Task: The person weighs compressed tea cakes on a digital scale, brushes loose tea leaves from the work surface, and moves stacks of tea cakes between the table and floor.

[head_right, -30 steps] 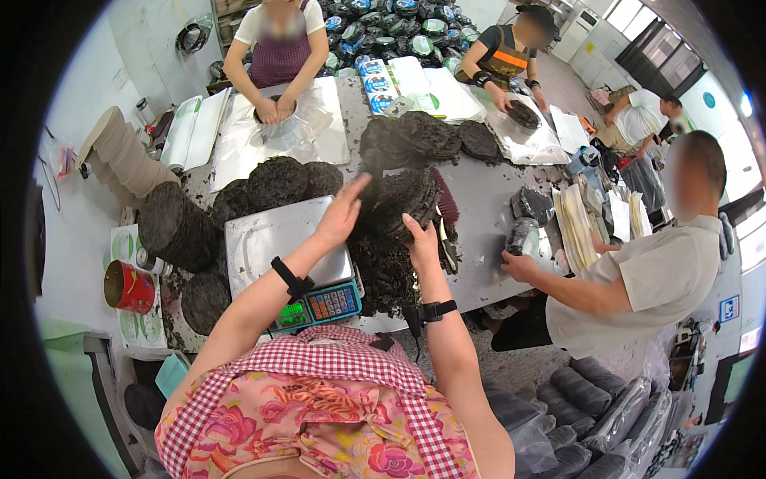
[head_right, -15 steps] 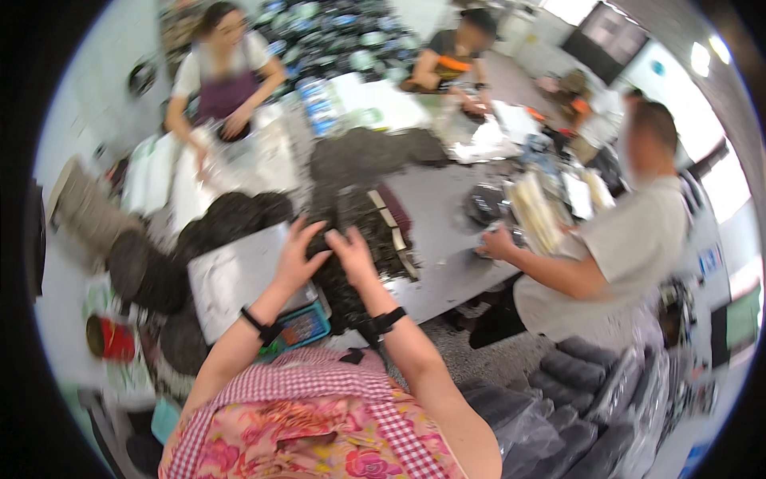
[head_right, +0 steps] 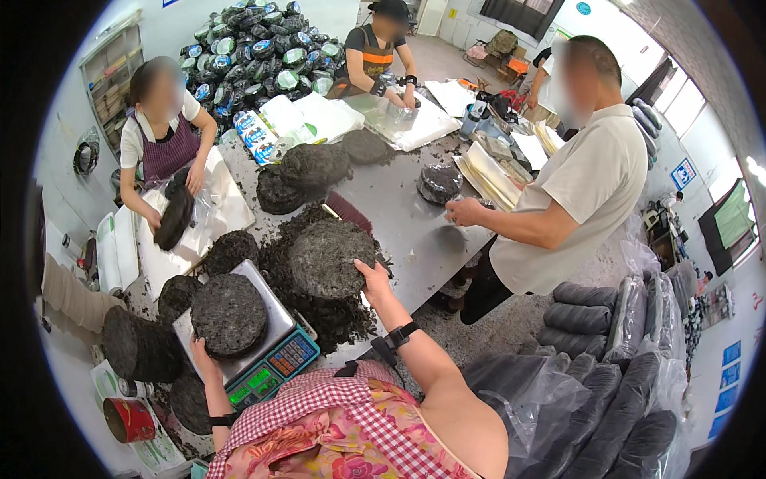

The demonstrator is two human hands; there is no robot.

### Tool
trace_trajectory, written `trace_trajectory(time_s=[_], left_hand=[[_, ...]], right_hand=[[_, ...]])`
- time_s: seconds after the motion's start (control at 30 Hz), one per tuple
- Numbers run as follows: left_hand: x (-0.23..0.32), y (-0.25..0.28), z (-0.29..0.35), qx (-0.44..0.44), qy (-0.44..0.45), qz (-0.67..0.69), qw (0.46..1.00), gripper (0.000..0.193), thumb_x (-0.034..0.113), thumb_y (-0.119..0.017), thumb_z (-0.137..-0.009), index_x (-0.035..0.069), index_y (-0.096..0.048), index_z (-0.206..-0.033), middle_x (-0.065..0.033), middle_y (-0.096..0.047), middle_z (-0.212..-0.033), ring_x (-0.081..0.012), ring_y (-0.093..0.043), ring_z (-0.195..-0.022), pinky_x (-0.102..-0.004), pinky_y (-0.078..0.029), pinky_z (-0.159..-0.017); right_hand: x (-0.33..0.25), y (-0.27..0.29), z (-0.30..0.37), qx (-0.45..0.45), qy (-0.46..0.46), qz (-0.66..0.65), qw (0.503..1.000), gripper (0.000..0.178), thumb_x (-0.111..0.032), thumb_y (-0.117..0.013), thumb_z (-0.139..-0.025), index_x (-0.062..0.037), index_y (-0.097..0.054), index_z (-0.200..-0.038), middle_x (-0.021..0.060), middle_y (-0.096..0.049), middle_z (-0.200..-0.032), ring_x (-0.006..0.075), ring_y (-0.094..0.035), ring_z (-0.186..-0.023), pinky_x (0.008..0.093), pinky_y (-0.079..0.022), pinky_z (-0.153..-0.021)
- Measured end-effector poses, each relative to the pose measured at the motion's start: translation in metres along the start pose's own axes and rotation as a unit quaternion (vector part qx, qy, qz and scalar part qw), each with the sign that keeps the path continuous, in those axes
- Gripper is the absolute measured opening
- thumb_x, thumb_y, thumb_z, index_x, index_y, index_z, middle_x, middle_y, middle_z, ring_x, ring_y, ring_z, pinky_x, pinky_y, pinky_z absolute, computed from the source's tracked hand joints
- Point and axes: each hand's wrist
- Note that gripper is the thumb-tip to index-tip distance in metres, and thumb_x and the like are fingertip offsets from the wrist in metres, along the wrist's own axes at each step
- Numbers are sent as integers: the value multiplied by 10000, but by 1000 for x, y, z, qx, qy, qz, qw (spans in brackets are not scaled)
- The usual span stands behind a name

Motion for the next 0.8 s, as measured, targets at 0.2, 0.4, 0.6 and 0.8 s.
trace_trajectory(time_s=[0.2, 0.4, 0.6, 0.8], left_hand=[[49, -9, 21, 17, -230, -258, 938, 463, 147, -492, -891, 16, -364, -1315, -174, -387, -1329, -271, -395, -1217, -381, -336, -990], [93, -115, 59, -310, 58, 88, 945, 552, 308, -502, -913, 23, -314, -1347, -139, -430, -1288, -213, -451, -1155, -335, -373, -960], [90, -139, 48, -214, -16, 88, 973, 494, 114, -515, -899, 3, -322, -1340, -97, -451, -1284, -217, -469, -1137, -344, -385, -947], [121, -57, 2, -43, -41, 284, 957, 384, 89, -533, -874, 6, -450, -1239, -83, -527, -1205, -202, -509, -1082, -351, -407, -920]], right_hand=[[19, -5, 2, 12, -104, -107, 989, 236, -115, -606, -847, -7, -539, -1046, 91, -605, -1056, 248, -580, -973, 447, -465, -872], [23, -63, 18, -161, -195, -120, 960, 326, -129, -593, -861, -15, -489, -1148, 95, -571, -1119, 249, -569, -991, 426, -461, -882], [23, -102, 49, -219, -76, 132, 964, 508, -196, -615, -860, -44, -356, -1270, 74, -535, -1124, 181, -527, -1015, 347, -486, -787], [35, -30, 22, -272, 47, 327, 904, 246, -151, -620, -831, -18, -571, -1033, 17, -610, -869, 104, -556, -770, 256, -468, -694]])
Point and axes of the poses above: each hand's wrist, its own z-axis away from the middle knuckle, its own y-axis out of the back of the hand, x = y × z
